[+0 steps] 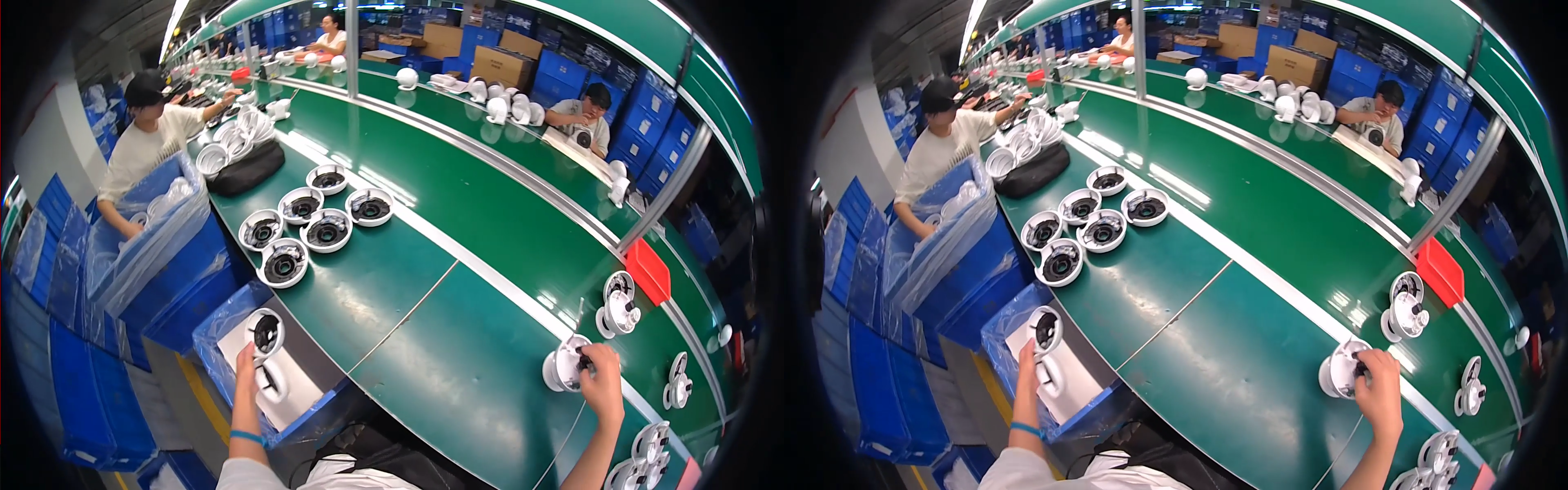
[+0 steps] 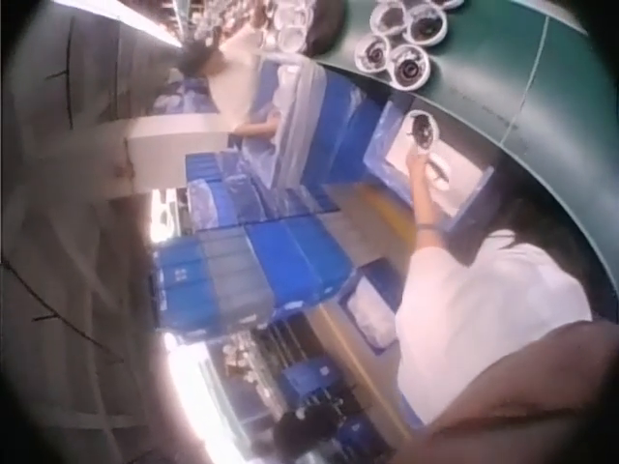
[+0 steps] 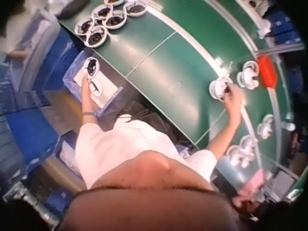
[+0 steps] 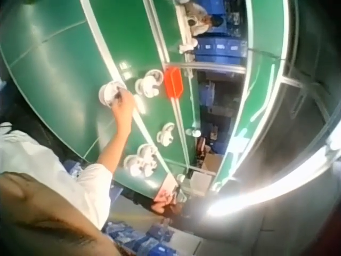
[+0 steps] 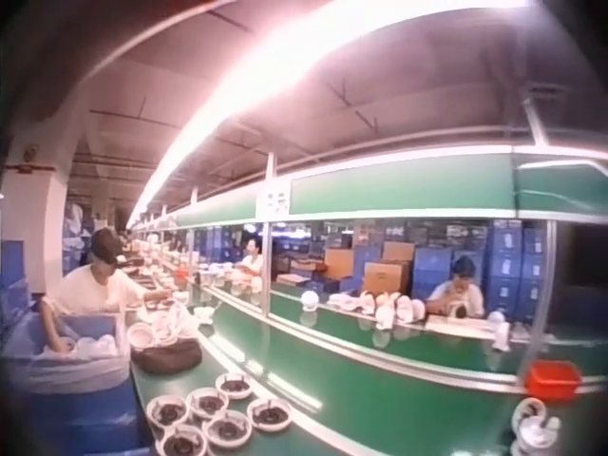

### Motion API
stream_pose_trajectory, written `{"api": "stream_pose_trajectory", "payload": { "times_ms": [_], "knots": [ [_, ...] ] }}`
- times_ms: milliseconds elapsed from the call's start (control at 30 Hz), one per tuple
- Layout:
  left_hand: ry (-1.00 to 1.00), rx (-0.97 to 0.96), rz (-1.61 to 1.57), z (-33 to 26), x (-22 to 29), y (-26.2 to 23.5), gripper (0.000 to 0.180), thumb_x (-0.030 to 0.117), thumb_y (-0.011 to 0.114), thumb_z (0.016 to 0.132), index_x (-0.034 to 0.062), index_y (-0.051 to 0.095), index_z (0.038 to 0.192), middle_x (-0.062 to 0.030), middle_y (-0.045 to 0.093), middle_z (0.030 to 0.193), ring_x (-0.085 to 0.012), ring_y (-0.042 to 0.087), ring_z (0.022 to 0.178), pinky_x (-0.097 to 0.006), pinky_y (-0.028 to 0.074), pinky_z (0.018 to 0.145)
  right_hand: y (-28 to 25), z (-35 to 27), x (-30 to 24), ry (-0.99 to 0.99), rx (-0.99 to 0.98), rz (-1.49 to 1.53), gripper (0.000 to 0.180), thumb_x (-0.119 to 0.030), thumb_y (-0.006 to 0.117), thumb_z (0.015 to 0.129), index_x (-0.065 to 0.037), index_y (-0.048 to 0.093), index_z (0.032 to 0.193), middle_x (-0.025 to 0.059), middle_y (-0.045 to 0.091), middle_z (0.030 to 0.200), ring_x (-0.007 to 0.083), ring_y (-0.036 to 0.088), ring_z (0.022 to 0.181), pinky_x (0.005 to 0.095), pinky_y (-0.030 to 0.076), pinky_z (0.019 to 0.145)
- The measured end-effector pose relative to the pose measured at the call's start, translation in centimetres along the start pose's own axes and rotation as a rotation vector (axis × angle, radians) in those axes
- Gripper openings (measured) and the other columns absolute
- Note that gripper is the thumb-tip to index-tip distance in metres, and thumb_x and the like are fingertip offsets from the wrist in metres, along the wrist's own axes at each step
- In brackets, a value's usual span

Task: Assembling the internal components of electronic dome fixtures on an industrial assembly line.

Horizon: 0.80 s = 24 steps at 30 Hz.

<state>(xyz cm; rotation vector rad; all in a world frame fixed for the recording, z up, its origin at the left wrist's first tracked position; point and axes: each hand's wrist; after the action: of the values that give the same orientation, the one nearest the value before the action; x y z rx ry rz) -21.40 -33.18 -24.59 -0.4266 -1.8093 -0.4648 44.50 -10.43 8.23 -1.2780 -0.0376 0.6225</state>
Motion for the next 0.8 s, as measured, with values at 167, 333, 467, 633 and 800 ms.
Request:
{"api": "stream_pose_trajectory", "payload": {
  "times_ms": [167, 333, 467, 633, 800],
  "knots": [
    [0.182, -0.544, 0.050, -6.6, 13.0, 6.2, 0.050, 0.044, 0.068, 0.094, -0.0001, 0.068, 0.118, -0.0065, 0.075, 0.099, -0.0161, 0.072, 0.087, -0.031, 0.058, 0.078, 0.4, 0.8, 1.6, -0.016, 0.037, -0.139, 0.037, 0.006, 0.061, 0.069, 0.000, 0.068, 0.106, 0.0152, 0.069, 0.105, 0.0356, 0.059, 0.104, 0.0443, 0.043, 0.094],
    [0.317, -0.878, 0.551, -9.0, 19.8, 23.0, 0.030, 0.026, 0.067, 0.101, -0.0018, 0.071, 0.094, 0.0060, 0.061, 0.078, -0.0034, 0.052, 0.071, -0.024, 0.043, 0.061, -3.1, -1.0, 1.8, -0.039, -0.023, -0.082, 0.042, 0.000, 0.071, 0.075, 0.000, 0.066, 0.117, 0.0172, 0.064, 0.128, 0.0368, 0.057, 0.121, 0.0462, 0.044, 0.106],
    [0.367, -0.868, 0.763, -6.1, 19.7, 32.5, 0.040, 0.033, 0.070, 0.099, -0.0017, 0.070, 0.078, 0.0023, 0.061, 0.069, -0.0071, 0.051, 0.066, -0.029, 0.043, 0.060, -5.3, -0.8, 3.7, -0.025, 0.054, 0.038, 0.040, -0.001, 0.068, 0.079, 0.000, 0.065, 0.118, 0.0175, 0.064, 0.128, 0.0379, 0.060, 0.117, 0.0446, 0.050, 0.100],
    [0.427, -0.728, 0.868, -2.9, 19.3, 39.3, 0.054, 0.048, 0.066, 0.099, -0.0037, 0.074, 0.089, -0.0073, 0.070, 0.077, -0.0136, 0.060, 0.072, -0.034, 0.050, 0.068, -5.7, 0.0, 4.2, 0.282, 0.010, 0.283, 0.040, 0.000, 0.061, 0.083, 0.004, 0.062, 0.122, 0.0209, 0.064, 0.127, 0.0405, 0.067, 0.106, 0.0449, 0.054, 0.096],
    [0.976, -0.393, 0.552, -4.7, 21.5, 39.5, 0.045, 0.029, 0.075, 0.095, -0.0013, 0.066, 0.127, -0.0178, 0.074, 0.109, -0.0268, 0.071, 0.102, -0.037, 0.053, 0.094, -2.4, 1.0, 5.8, 0.292, 0.075, 0.261, 0.044, -0.002, 0.063, 0.082, 0.008, 0.062, 0.125, 0.0260, 0.068, 0.120, 0.0437, 0.066, 0.111, 0.0453, 0.051, 0.100]
  ]
}}
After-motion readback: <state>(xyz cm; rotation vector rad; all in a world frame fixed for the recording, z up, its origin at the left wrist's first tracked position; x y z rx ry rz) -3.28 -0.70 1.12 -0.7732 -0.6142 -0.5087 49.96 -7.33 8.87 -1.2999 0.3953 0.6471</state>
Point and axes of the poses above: each hand's wrist, its own z-axis towards the middle knuckle, its own y-axis out of the palm, x = y × z
